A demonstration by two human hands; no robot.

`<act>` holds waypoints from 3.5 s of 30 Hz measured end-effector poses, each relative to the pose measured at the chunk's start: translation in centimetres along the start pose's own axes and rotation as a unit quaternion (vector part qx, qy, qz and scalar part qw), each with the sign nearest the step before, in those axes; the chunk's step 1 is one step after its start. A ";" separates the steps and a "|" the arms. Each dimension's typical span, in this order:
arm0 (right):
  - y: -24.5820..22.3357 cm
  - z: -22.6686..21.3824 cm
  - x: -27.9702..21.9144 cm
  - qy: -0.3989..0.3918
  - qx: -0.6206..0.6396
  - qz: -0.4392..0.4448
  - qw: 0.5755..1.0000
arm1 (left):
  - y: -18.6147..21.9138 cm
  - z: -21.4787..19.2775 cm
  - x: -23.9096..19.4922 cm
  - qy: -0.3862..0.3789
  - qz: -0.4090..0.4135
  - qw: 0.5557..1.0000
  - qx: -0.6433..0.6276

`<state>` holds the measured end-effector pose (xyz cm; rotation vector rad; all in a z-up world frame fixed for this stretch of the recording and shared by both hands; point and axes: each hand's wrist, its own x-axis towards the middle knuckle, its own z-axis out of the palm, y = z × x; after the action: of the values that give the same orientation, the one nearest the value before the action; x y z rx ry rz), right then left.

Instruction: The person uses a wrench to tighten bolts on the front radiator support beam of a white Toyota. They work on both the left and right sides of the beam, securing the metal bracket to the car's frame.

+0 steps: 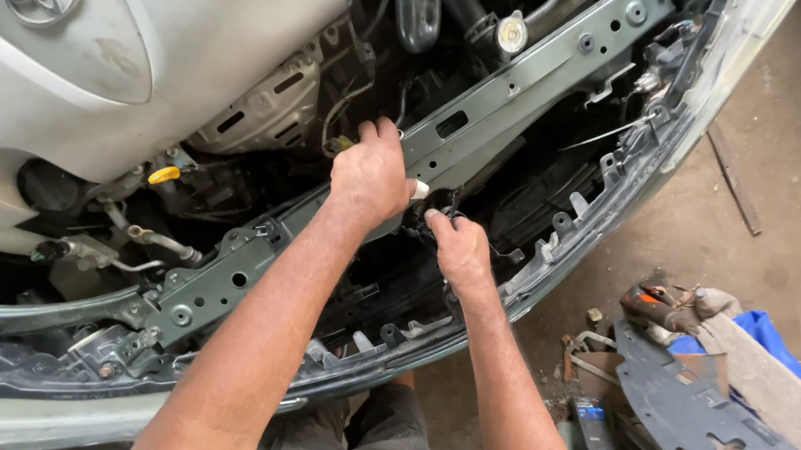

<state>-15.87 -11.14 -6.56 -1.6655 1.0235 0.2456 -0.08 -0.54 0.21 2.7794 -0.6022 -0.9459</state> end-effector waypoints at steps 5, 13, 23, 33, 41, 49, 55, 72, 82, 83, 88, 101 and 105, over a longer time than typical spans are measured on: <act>-1.8 -0.5 -1.3 0.035 -0.116 0.021 0.992 | -0.2 -0.5 -0.2 0.015 0.013 0.999 -0.040; 0.0 -3.5 -3.5 0.059 -0.015 -0.051 0.997 | -4.4 -2.1 -2.3 0.047 -0.003 0.991 -0.128; -4.9 -5.4 -2.1 -0.055 -0.014 -0.165 0.985 | -7.7 -0.5 -5.9 0.096 -0.016 0.982 -0.165; -19.5 -2.2 3.6 -0.118 -0.553 -0.430 0.704 | -3.2 0.2 -1.9 0.121 -0.118 0.970 -0.174; -19.4 -0.5 9.9 -0.258 -0.587 -0.484 0.596 | -2.2 -0.2 -1.3 0.074 -0.178 0.971 -0.142; -19.0 -0.1 8.8 -0.306 -0.609 -0.391 0.619 | -2.0 0.8 -1.3 0.077 -0.173 0.979 -0.071; -18.7 -0.3 7.9 -0.282 -0.621 -0.387 0.621 | -1.7 2.4 -1.7 0.090 -0.164 0.979 -0.078; -19.3 0.6 8.1 -0.324 -0.666 -0.318 0.591 | -2.3 2.6 -1.2 0.032 -0.151 0.984 -0.084; -17.7 -0.3 7.6 -0.278 -0.660 -0.363 0.596 | -1.5 4.1 -1.6 0.058 -0.176 0.978 -0.098; -17.8 -0.5 7.4 -0.272 -0.646 -0.378 0.605 | -1.4 4.1 -1.5 0.070 -0.173 0.978 -0.088; -17.5 -0.7 6.9 -0.256 -0.617 -0.407 0.623 | -1.2 4.1 -1.9 0.096 -0.176 0.978 -0.064; -17.7 -0.7 8.3 -0.247 -0.593 -0.433 0.632 | -1.5 3.3 -1.8 0.050 -0.159 0.983 -0.073; -18.1 -1.9 6.3 -0.206 -0.496 -0.505 0.676 | -1.4 3.1 -2.2 0.065 -0.160 0.983 -0.069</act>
<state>0.44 -15.65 2.63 -2.6988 -0.6498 0.4302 -3.09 1.57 -1.40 2.8316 -0.0682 -0.8122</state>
